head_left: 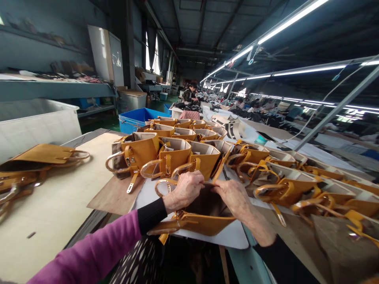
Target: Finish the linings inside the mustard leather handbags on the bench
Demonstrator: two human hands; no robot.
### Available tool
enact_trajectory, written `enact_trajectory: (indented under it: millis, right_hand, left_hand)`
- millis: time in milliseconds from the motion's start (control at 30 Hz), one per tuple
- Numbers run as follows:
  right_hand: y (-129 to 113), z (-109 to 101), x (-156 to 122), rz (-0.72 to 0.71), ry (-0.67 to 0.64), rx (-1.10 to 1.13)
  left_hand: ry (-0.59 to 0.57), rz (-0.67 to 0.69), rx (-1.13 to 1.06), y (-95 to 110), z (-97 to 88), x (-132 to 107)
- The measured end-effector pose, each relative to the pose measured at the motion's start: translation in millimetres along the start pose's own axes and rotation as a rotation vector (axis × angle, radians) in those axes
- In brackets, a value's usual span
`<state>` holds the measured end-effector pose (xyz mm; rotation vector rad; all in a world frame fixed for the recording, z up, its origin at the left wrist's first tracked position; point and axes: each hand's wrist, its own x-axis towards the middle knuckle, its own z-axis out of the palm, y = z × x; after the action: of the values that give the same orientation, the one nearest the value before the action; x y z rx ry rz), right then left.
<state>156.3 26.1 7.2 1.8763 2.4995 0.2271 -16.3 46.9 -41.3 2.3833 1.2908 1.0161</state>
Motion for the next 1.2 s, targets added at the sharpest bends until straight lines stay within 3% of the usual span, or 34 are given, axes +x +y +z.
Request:
enact_trajectory:
  millis: [400, 700, 833, 967, 1067, 1200]
  right_hand:
    - [-7, -3, 5, -0.016, -0.005, -0.119]
    - [-18, -4, 16, -0.094, -0.029, 0.141]
    - [-16, -1, 16, -0.101, -0.015, 0.169]
    - [-15, 0, 14, -0.09, -0.016, 0.151]
    - [-17, -2, 13, -0.086, -0.017, 0.117]
    - [-18, -2, 11, -0.076, 0.001, 0.075]
  left_hand:
    - [0.067, -0.011, -0.065, -3, 6.9, 4]
    - [0.07, -0.154, -0.055, -2, 8.0, 6]
    - [-0.007, -0.07, -0.026, 0, -5.4, 5]
    - [-0.045, 0.04, 0.119, -3, -33.2, -9]
    - [-0.058, -0.052, 0.205, -7, -48.2, -21]
    - [-0.092, -0.151, 0.195, -11, -48.4, -25]
